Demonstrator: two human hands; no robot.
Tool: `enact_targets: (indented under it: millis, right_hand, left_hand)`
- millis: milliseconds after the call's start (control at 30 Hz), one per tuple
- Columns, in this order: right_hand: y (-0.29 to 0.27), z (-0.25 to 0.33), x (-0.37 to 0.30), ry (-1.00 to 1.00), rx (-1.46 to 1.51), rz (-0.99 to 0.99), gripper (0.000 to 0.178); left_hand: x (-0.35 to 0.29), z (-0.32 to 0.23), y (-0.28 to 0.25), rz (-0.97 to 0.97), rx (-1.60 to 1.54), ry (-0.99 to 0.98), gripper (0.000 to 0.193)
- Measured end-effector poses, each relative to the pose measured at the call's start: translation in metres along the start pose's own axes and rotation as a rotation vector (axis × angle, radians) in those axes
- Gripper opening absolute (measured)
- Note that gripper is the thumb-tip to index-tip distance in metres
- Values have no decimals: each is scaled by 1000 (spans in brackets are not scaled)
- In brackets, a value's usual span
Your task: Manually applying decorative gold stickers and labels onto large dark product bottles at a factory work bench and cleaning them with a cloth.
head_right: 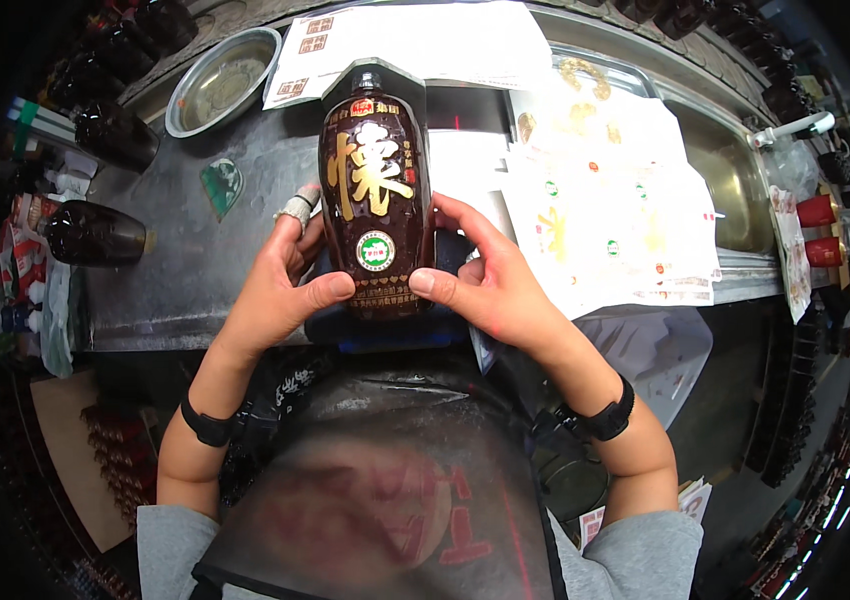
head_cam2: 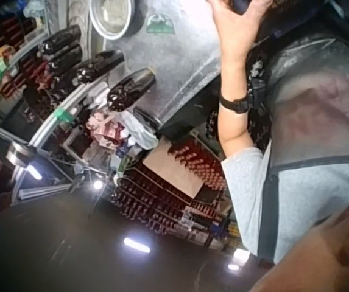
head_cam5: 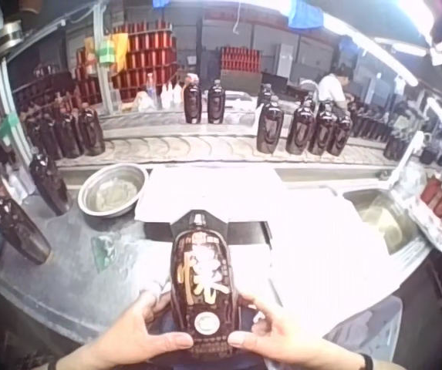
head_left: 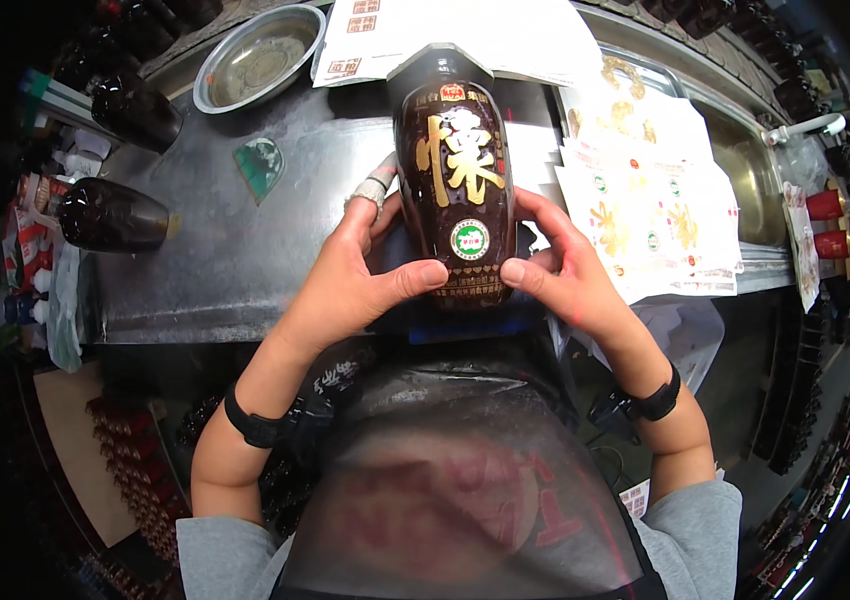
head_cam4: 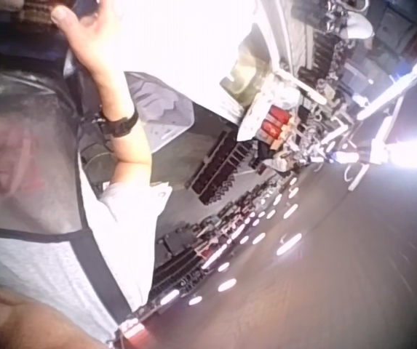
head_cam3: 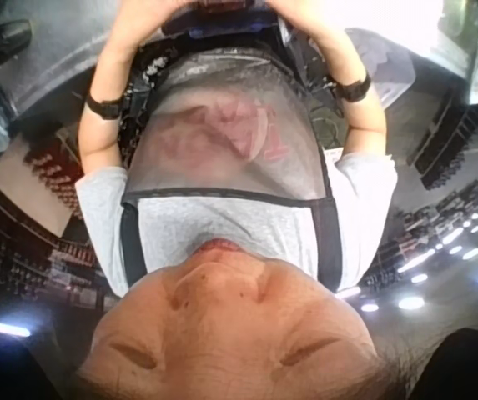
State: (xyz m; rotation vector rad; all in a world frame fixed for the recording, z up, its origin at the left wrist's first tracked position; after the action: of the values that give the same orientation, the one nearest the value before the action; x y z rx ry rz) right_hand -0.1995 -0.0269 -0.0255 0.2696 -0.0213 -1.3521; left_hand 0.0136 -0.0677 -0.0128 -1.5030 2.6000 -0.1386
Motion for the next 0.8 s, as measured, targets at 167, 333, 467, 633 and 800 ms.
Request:
enact_targets:
  millis: [167,333,467,633,800]
  right_hand:
    - [2,2,1,-2,-18,5,78]
    - [2,1,0,-26,-44,7,78]
    - [2,1,1,-26,-25,13,78]
    - [0,2,0,-34,-35,10,78]
    - [0,2,4,-30,-35,30,77]
  left_hand:
    - [-1,4,-1,14,31,-25,112]
    - [-1,3,-1,13,40,-17,115]
    - [-1,4,-2,7,54,-26,115]
    - [0,2,0,4,16,6,108]
    - [1,4,0,-26,13,41,108]
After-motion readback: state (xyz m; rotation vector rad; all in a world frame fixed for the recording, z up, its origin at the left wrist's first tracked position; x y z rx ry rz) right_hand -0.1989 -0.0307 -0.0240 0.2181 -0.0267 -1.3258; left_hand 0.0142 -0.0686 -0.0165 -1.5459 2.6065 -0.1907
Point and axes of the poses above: each hand's wrist, its own x-axis towards the middle knuckle, its own y-axis out of the palm, z = x × y, the point moved 5 cm from there along x, towards the middle knuckle, and after that the axes turned 14 degrees about x, right-handed, at the moved point
